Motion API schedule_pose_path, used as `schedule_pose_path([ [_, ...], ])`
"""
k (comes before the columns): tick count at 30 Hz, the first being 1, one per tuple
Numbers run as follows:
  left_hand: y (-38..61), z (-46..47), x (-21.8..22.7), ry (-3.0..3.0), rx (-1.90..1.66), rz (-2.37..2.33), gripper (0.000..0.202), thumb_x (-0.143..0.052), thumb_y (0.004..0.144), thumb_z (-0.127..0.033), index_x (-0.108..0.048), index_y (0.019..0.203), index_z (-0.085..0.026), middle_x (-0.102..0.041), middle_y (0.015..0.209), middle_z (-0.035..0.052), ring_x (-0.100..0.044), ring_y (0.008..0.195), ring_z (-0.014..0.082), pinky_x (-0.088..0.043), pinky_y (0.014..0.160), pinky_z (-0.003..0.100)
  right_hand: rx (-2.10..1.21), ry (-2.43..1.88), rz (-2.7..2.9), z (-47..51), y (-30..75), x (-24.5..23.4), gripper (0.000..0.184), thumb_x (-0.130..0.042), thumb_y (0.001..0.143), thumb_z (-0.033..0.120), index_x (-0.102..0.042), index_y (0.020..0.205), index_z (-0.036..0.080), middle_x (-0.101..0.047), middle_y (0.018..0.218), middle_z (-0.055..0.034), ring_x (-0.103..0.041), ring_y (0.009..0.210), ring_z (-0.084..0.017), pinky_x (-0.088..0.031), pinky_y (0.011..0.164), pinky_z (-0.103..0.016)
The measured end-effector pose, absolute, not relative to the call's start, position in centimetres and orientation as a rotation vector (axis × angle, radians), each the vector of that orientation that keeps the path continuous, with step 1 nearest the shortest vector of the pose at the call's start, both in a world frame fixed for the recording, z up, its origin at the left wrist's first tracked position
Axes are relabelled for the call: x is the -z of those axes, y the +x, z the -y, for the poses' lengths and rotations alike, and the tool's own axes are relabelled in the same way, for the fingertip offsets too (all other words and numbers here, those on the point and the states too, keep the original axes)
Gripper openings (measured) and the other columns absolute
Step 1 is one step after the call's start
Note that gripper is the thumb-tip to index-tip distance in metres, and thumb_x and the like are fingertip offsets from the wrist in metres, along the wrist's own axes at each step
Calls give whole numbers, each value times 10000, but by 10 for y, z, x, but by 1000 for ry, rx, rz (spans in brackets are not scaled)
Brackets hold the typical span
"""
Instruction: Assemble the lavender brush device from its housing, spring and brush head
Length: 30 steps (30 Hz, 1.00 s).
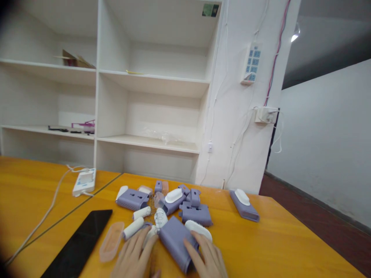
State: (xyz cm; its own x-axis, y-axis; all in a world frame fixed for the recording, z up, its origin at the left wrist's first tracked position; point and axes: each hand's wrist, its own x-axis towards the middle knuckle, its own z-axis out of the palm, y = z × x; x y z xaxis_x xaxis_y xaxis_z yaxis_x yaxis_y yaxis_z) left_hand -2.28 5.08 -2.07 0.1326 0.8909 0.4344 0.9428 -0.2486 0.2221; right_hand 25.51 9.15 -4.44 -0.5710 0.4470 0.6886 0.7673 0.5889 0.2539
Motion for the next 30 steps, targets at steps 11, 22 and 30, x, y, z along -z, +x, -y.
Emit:
schedule_pose_path([
  [11,-42,-44,-5,-2481,735,1851,634,-447,816,-15,-625,1397,-198,-581,1512,121,-494,1420,321,-355,1194,510,382,-1345,2131,-60,265,7,347,-518,761,80,-690,1023,228,-690,1372,-122,-634,1305,-334,-495,1110,-614],
  [22,-37,-48,7,-2426,1127,1554,465,-383,993,-63,-557,1386,-241,-718,1273,93,-648,1162,285,-459,1034,487,313,-1278,2429,-52,232,4,567,-642,930,464,-586,1474,315,-569,1555,-110,-584,1383,-382,-529,1090,-604],
  [30,-22,-39,5,-2641,1136,1541,454,-462,997,-105,-503,1432,-228,-709,1329,94,-642,1215,278,-451,1090,484,245,-1312,2263,-51,263,-17,210,-609,972,451,-689,1003,259,-726,1273,-96,-678,1212,-288,-556,1054,-471],
])
